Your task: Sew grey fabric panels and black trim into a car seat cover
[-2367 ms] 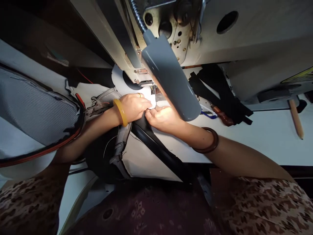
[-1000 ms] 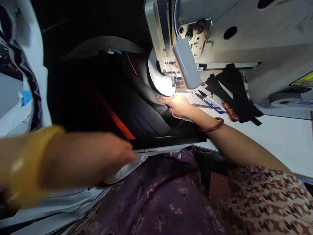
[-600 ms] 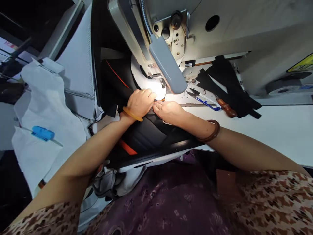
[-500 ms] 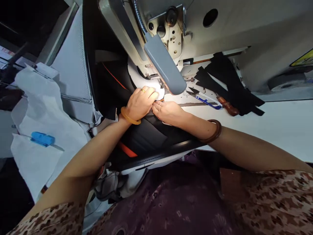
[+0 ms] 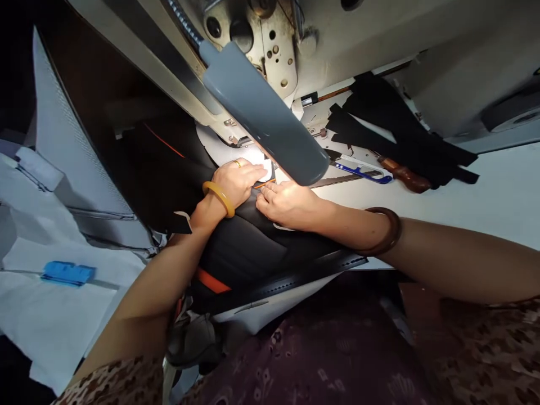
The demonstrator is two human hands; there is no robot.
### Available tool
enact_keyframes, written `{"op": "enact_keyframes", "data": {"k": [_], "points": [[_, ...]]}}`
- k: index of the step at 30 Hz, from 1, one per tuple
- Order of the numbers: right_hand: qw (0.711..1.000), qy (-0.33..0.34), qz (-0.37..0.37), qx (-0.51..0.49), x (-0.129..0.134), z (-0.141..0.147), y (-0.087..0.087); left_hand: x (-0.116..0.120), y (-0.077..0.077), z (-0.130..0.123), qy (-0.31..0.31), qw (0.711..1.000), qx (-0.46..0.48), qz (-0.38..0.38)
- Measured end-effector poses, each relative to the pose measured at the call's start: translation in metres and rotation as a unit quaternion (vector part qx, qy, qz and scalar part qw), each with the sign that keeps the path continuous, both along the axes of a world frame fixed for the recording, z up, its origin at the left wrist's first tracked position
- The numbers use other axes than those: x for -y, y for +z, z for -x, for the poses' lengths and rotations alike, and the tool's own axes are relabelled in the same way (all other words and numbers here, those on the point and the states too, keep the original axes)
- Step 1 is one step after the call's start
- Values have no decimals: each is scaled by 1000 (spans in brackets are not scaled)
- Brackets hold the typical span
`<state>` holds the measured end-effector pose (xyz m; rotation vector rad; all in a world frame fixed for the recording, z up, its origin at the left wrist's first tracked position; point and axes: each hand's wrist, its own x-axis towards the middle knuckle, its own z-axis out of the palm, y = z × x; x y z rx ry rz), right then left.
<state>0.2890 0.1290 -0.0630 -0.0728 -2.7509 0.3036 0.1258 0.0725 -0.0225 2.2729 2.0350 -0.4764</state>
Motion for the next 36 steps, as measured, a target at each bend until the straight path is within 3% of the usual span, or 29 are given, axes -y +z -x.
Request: {"op": "enact_keyframes", "data": {"k": [5, 12, 16, 20, 24, 27, 31, 36], "points": [[994, 28, -78, 65, -1, 1, 4, -1, 2, -2, -20, 1000, 8, 9], [994, 25, -94, 56, -12, 9, 2, -9, -3, 5, -22, 1000, 10, 11], [995, 19, -67, 75, -18, 13, 8, -14, -1, 6, -16, 1000, 21, 16], [994, 14, -64, 85, -21, 13, 12, -18, 3, 5, 31, 999, 35, 12], [992, 18, -104, 69, -22, 10, 7, -22, -1, 11, 126, 984, 107, -58], [990, 27, -128, 57, -22, 8, 3, -23, -5, 16, 155, 972, 153, -88], [996, 13, -77, 50, -20, 8, 1, -22, -7, 17, 141, 973, 154, -100], [994, -10, -65, 87, -19, 7, 4, -19, -4, 16, 39, 992, 111, -39]]}}
